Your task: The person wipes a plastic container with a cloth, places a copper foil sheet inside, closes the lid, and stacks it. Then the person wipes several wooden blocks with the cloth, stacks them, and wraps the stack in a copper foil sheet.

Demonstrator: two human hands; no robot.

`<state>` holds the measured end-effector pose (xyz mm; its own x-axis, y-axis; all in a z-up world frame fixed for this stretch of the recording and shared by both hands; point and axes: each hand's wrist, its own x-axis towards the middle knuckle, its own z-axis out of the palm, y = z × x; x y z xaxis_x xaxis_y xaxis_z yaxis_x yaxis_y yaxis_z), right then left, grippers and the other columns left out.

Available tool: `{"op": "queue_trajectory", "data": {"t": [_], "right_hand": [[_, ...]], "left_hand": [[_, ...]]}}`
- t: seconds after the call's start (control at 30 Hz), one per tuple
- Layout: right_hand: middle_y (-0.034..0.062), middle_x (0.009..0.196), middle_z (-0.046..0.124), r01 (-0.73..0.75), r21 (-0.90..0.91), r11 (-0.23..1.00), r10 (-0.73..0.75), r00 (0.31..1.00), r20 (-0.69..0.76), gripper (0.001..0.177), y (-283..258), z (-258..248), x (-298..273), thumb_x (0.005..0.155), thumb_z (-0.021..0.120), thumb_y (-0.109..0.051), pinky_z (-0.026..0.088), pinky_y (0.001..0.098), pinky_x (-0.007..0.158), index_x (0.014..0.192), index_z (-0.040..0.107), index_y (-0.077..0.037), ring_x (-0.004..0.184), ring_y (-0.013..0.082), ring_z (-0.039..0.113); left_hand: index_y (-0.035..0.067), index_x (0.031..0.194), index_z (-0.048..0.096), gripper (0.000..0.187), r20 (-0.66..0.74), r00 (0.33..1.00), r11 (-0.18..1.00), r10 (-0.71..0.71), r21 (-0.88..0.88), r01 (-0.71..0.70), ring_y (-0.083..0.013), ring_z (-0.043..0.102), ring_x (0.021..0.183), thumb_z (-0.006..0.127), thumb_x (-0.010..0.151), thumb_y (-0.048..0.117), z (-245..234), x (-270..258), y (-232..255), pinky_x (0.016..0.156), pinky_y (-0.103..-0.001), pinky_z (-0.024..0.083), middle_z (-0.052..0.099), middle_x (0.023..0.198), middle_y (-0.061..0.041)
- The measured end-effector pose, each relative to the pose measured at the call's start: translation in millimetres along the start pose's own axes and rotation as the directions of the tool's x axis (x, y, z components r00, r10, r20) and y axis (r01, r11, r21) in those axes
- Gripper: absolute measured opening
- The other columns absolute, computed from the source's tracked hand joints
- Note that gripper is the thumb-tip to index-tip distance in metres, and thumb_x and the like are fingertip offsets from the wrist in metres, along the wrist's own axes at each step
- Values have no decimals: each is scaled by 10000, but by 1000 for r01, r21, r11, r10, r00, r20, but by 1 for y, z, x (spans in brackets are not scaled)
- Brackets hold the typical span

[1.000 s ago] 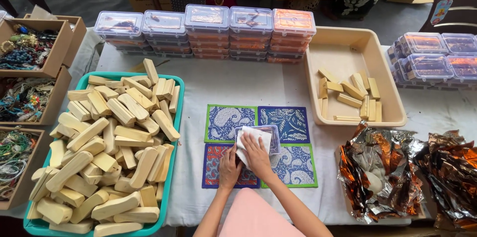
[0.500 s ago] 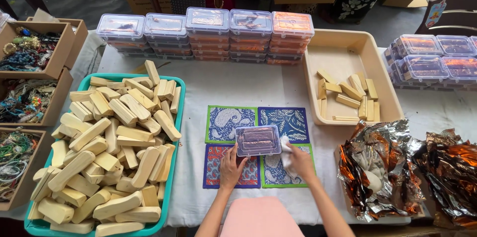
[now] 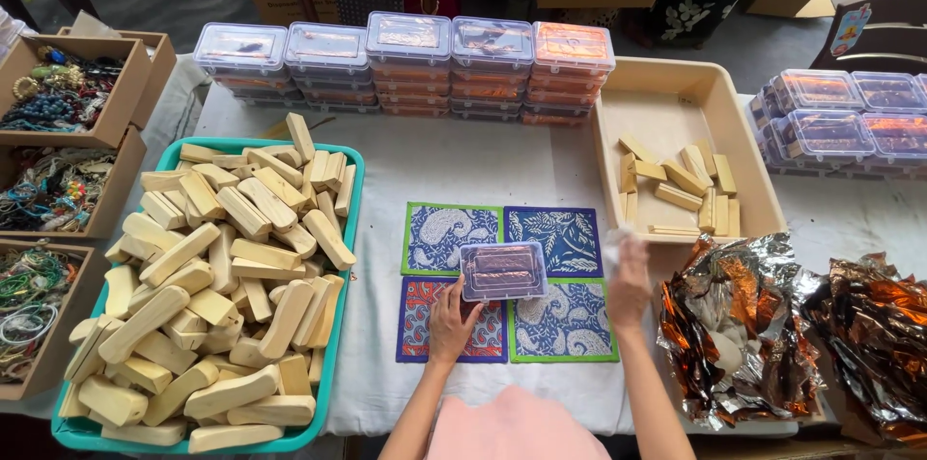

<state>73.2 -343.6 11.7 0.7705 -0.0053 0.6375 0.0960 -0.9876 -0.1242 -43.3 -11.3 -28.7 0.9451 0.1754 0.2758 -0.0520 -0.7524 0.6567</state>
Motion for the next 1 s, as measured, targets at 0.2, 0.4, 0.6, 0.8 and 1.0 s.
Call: {"op": "queue_trajectory", "data": {"t": [0.2,0.4,0.6,0.8,1.0], "right_hand": [[155,1460,547,96,-95,991,-68,962,264,547,21,41,-48,916,668,-239,507,527,1026,1426,515,-110,1296,343,551],[-7,1443,659,-241,-87,967,248,792,558,308,50,41,-29,962,667,-122,562,346,1087,1238,743,-237,1231,195,645],[122,1600,463,-79,-165,983,141,903,406,393,23,5,-5,1084,515,-373,507,396,1093,1346,633,-104,1382,299,522],[116,1660,223,76,-193,978,83,708,701,725,12,5,-17,979,480,-499,196,625,1176,1568,383,-87,1533,390,207],[123,1460,578,-238,327,915,18,832,555,449,-39,9,-44,1036,513,-402,380,422,1182,1305,673,-80,1382,295,515]], "left_hand": [[145,1553,362,807,-4,1000,1000,2,-10,-2,-306,624,1153,750,900,421,-4,3,3,954,-449,511,584,1313,-117],[148,1548,371,800,-4,1000,1000,4,-15,-4,-305,617,1171,753,900,422,-1,2,2,962,-448,506,587,1308,-119],[153,1547,375,796,-11,1000,1000,11,-7,-11,-307,611,1178,753,898,419,1,1,0,970,-450,503,588,1313,-120],[152,1555,366,801,-15,1000,1000,11,-8,-11,-308,607,1202,747,907,429,5,1,-4,987,-456,498,583,1332,-120],[13,1563,239,1090,-41,998,999,42,-19,-43,-321,575,1205,691,798,645,10,1,-6,1006,-490,446,531,1392,-185]]}}
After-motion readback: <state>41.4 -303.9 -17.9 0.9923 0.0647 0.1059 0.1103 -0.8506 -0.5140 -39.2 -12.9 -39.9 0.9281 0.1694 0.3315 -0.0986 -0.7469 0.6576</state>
